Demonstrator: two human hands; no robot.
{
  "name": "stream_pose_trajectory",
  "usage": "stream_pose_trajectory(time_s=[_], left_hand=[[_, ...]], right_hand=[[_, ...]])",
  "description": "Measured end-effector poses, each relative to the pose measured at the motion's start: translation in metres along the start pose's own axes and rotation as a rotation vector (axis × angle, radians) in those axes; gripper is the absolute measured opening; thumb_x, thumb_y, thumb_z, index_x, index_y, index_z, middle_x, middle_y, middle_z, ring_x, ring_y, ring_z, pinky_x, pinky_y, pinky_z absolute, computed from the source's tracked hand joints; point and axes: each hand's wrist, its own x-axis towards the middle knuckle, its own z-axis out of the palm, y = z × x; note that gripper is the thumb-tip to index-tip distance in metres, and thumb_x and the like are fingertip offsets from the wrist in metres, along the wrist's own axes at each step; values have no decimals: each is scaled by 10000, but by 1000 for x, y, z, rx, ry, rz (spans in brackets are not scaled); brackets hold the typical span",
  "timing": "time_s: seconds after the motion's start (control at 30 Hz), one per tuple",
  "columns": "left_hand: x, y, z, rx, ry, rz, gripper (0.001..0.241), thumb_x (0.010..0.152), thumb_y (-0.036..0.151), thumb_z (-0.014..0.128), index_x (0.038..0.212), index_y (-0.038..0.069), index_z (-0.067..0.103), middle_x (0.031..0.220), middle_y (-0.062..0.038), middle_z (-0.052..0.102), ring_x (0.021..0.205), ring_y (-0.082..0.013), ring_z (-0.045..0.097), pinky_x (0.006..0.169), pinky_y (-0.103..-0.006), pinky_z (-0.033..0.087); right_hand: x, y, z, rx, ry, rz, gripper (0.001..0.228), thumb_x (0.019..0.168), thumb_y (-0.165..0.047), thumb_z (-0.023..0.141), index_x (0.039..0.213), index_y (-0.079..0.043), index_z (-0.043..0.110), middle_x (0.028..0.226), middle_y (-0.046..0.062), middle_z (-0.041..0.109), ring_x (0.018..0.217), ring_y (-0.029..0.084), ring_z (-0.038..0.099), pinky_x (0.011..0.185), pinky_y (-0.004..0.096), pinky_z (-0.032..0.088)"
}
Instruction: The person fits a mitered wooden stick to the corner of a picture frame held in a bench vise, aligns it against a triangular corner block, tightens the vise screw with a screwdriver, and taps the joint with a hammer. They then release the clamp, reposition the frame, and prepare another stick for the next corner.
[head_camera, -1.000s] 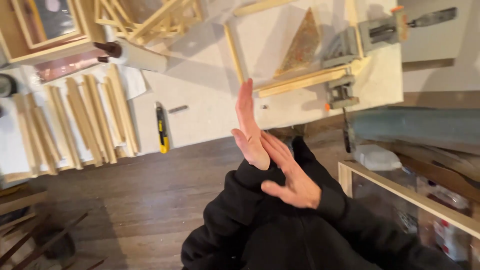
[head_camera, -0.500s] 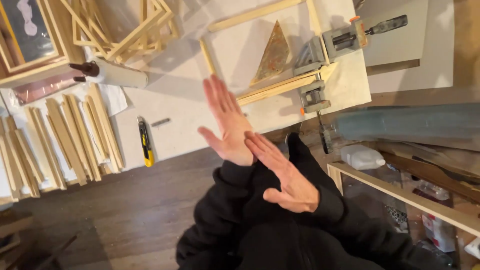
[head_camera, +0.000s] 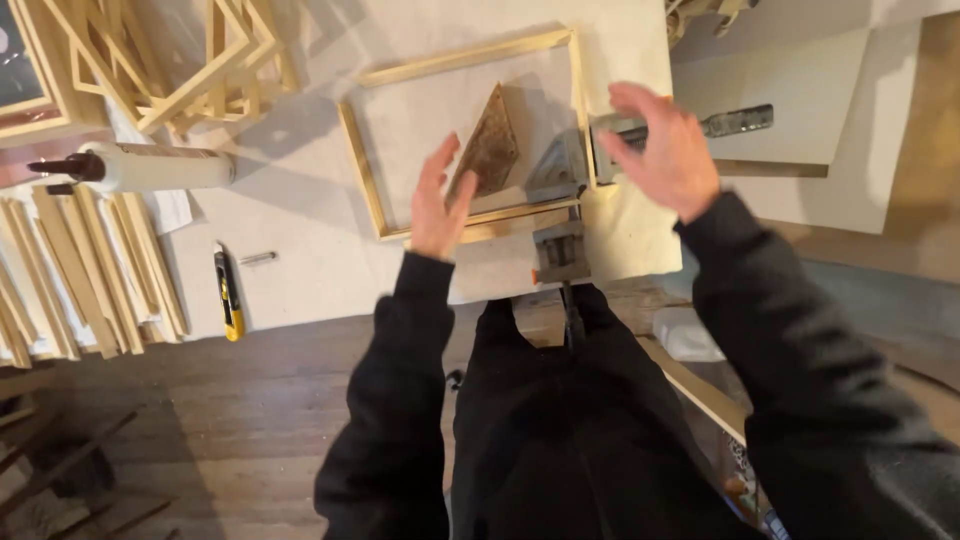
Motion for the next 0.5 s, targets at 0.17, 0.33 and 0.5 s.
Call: stream_pose_trajectory(time_s=[0.17, 0.33, 0.5], left_hand=[[45, -38, 15, 27, -115, -268, 533, 934, 148, 667, 1456, 119, 562, 1256, -119, 708, 1059, -199, 691, 903, -341, 555], [52, -52, 17, -195, -236, -242, 458, 974, 39, 646, 1429, 94, 641, 1148, -117, 719, 980, -163, 656, 866, -295, 563], [43, 13, 27, -288, -292, -306, 501, 970, 13, 655, 1449, 134, 577, 1150, -42, 718, 1027, -128, 667, 912, -301, 589]], right_hand=[[65, 32, 8, -67, -218, 105, 528, 958, -304, 758, 1330, -1, 538, 1235, 179, 709, 1061, 276, 726, 936, 429, 574], [81, 47, 29, 19, -295, 160, 728, 841, -254, 865, 1400, -11, 467, 1145, 194, 722, 953, 283, 738, 915, 390, 569], [73, 34, 33, 179, -204, 255, 755, 811, -109, 855, 1459, -73, 470, 1187, 118, 723, 968, 206, 759, 860, 374, 607]])
